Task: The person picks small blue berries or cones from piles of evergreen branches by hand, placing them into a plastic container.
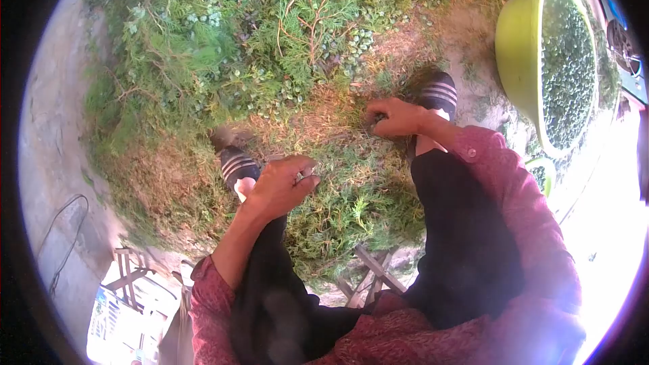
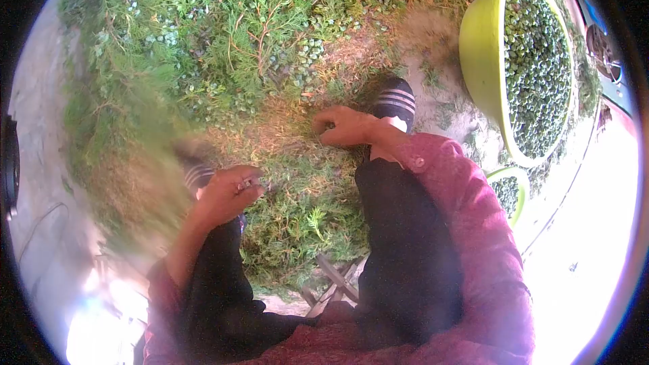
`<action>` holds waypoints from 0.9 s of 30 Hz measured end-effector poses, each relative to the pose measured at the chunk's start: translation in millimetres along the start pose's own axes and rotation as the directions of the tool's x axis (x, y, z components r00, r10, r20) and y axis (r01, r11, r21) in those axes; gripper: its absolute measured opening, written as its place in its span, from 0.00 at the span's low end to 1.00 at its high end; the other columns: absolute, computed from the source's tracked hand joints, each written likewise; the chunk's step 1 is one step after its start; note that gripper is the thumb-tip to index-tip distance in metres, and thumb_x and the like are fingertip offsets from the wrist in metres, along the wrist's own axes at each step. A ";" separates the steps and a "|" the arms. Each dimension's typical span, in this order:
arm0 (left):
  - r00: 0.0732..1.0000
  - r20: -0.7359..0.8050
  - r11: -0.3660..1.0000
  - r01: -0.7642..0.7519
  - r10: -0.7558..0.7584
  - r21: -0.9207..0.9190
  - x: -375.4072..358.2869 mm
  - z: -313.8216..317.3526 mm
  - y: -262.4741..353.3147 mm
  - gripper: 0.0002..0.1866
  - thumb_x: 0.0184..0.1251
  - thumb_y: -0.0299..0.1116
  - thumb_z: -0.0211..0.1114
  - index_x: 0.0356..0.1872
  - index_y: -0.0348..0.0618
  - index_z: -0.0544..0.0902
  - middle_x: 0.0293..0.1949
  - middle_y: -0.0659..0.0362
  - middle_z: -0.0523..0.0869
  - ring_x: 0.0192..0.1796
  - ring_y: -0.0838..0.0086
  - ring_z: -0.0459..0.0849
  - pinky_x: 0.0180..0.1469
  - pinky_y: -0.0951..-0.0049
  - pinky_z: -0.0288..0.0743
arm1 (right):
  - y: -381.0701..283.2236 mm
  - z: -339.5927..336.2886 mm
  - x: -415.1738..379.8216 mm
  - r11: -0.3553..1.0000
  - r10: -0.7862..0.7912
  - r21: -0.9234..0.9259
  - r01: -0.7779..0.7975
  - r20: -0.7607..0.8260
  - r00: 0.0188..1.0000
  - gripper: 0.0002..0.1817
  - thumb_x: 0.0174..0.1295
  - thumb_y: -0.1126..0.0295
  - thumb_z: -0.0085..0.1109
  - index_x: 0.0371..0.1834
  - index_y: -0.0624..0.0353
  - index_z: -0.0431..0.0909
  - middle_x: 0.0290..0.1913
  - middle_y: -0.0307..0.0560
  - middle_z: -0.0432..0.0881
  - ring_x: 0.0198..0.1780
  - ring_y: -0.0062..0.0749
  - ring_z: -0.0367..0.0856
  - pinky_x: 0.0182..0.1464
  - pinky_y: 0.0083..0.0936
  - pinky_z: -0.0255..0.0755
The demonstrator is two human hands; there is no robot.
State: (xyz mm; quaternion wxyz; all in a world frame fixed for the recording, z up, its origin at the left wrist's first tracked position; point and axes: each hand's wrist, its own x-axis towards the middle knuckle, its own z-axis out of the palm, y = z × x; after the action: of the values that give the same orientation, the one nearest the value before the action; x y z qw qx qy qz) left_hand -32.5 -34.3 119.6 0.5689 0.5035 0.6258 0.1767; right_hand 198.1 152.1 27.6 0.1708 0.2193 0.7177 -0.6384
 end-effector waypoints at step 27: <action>0.998 0.062 1.000 -0.007 0.007 0.001 1.5 5.9 -7.5 0.14 0.54 0.32 0.65 0.41 0.38 0.78 0.29 0.55 0.81 0.25 0.75 0.78 0.28 0.75 0.72 | 6.3 -2.2 -7.5 0.559 0.390 0.768 -0.311 0.088 0.917 0.19 0.60 0.52 0.56 0.35 0.58 0.73 0.26 0.34 0.65 0.22 0.21 0.64 0.21 0.16 0.60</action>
State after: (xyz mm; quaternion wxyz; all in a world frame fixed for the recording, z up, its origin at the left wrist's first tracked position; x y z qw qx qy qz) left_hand -30.2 -38.4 111.1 0.5871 0.5111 0.6064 0.1626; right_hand 207.9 154.0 26.5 0.1511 0.4383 0.3256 -0.8240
